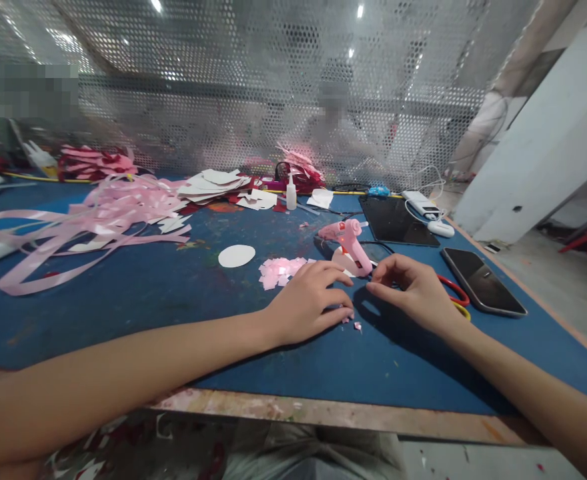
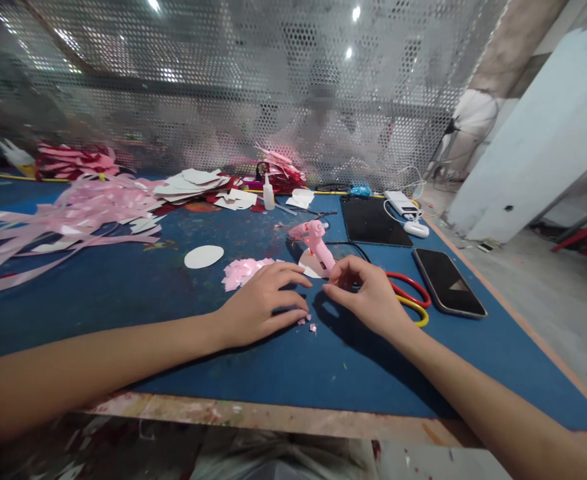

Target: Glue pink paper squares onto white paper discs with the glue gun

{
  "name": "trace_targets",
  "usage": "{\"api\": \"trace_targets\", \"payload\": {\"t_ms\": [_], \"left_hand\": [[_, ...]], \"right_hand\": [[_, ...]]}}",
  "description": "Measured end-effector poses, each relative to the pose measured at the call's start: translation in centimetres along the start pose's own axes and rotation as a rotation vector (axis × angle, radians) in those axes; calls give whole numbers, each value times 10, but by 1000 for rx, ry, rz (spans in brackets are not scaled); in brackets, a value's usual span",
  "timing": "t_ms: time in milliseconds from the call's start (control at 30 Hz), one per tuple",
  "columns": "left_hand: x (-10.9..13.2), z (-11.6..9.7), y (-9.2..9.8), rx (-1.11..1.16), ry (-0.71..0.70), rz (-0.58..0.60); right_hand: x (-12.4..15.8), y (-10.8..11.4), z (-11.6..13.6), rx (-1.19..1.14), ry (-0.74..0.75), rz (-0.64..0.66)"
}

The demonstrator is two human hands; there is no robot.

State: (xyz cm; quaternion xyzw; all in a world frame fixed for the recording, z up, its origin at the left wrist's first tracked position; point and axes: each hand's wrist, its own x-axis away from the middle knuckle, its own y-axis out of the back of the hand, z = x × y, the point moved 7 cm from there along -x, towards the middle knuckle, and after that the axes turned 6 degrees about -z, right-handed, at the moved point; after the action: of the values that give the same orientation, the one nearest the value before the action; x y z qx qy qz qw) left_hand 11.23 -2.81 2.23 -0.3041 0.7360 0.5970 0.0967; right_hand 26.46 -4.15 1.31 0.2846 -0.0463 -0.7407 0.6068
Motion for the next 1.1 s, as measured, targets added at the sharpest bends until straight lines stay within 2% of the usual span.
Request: {"api": "trace_targets", "payload": {"t_ms": [300, 400, 500, 567, 633, 700, 833, 967, 1100], "left_hand": [[-2, 4, 3, 101, 110, -35], [-3, 13, 11, 84, 123, -83], [-4, 33, 23, -45, 112, -118], [-4, 49, 27, -223, 143, -78], [-1, 64, 25, -393, 213, 23], [3, 71, 19, -485, 267, 122], [5, 60, 8, -566, 267, 233], [3, 46, 4, -625, 192, 310], [-1, 38, 7, -672, 100, 268]], "right_hand": [[0, 0, -3, -20, -23, 5], [1, 0, -2, -24, -39, 8], [2, 1, -1, -10, -59, 3], [2, 1, 1, -1, -59, 3], [2, 1, 2, 3, -52, 7], [2, 0, 2, 8, -46, 9], [1, 3, -1, 94, -12, -15], [-5, 9, -1, 337, 141, -71], [-9, -3, -1, 486, 333, 78]]}}
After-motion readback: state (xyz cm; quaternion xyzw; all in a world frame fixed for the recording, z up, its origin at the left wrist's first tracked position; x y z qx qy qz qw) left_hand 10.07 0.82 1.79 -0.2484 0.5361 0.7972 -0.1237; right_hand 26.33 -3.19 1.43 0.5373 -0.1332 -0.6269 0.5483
